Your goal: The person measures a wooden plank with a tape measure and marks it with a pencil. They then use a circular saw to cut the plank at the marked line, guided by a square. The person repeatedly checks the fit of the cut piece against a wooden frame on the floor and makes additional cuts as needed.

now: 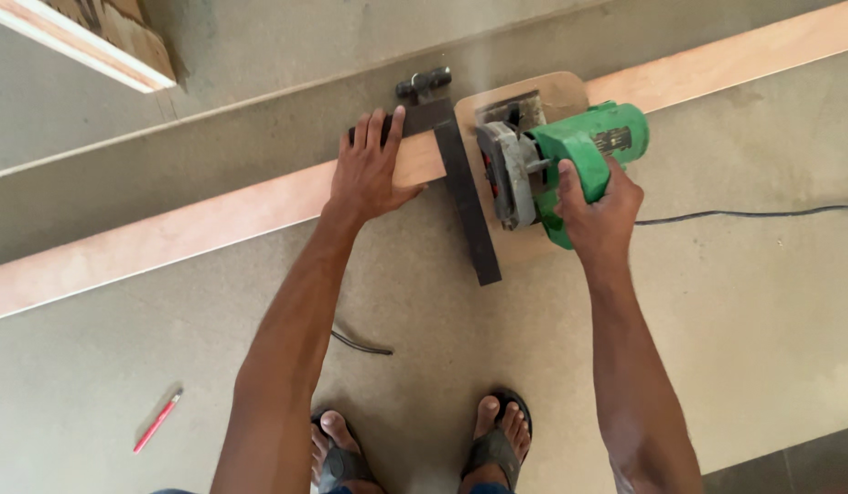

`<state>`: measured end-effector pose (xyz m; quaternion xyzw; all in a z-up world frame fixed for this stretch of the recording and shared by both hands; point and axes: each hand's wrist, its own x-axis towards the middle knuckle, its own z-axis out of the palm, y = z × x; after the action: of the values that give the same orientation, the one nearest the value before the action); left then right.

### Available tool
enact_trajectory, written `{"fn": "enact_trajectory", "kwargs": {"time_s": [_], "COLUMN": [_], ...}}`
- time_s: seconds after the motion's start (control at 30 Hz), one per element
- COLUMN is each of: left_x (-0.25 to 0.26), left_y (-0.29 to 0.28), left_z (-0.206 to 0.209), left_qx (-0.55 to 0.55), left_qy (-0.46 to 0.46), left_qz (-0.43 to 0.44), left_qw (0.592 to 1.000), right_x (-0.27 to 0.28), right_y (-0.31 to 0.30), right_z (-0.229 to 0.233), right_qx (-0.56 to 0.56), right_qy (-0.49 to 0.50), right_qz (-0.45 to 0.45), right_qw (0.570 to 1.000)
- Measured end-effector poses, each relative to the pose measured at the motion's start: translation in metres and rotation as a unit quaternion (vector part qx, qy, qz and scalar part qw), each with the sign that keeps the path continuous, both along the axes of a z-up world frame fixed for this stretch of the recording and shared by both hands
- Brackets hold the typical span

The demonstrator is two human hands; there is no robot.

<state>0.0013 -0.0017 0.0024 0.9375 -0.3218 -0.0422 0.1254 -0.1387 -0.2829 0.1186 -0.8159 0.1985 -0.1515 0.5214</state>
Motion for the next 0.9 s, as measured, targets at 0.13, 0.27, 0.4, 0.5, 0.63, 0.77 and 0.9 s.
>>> {"fn": "enact_trajectory", "kwargs": {"time_s": [0.13, 0.27, 0.4, 0.5, 0.63, 0.77, 0.9], "left_x": [0.002, 0.0, 0.002, 0.003, 0.003, 0.001, 0.003], "left_y": [-0.002, -0.001, -0.002, -0.001, -0.003, -0.002, -0.001], "left_z": [0.002, -0.001, -0.003, -0.004, -0.005, -0.002, 0.001], "left_qx": [0.021, 0.018, 0.038, 0.045, 0.055, 0.036, 0.011], "left_qy": [0.016, 0.014, 0.023, 0.032, 0.031, 0.022, 0.024], "left_qz": [0.004, 0.003, 0.007, 0.007, 0.007, 0.007, 0.01], "left_qw": [1.0, 1.0, 0.999, 0.998, 0.998, 0.999, 1.0], "right_x": [0.01, 0.017, 0.025, 0.03, 0.038, 0.044, 0.053], "right_y": [0.0, 0.0, -0.002, -0.001, -0.002, -0.001, -0.002], "right_z": [0.002, -0.001, -0.003, -0.005, -0.006, -0.006, -0.007], "right_qx": [0.005, 0.006, 0.007, 0.005, 0.012, 0.029, 0.02], "right_qy": [0.003, -0.002, -0.009, -0.02, -0.023, -0.029, -0.035], "right_qz": [-0.005, -0.004, 0.005, 0.013, 0.01, 0.007, 0.009], "right_qw": [1.0, 1.0, 1.0, 1.0, 1.0, 0.999, 0.999]}}
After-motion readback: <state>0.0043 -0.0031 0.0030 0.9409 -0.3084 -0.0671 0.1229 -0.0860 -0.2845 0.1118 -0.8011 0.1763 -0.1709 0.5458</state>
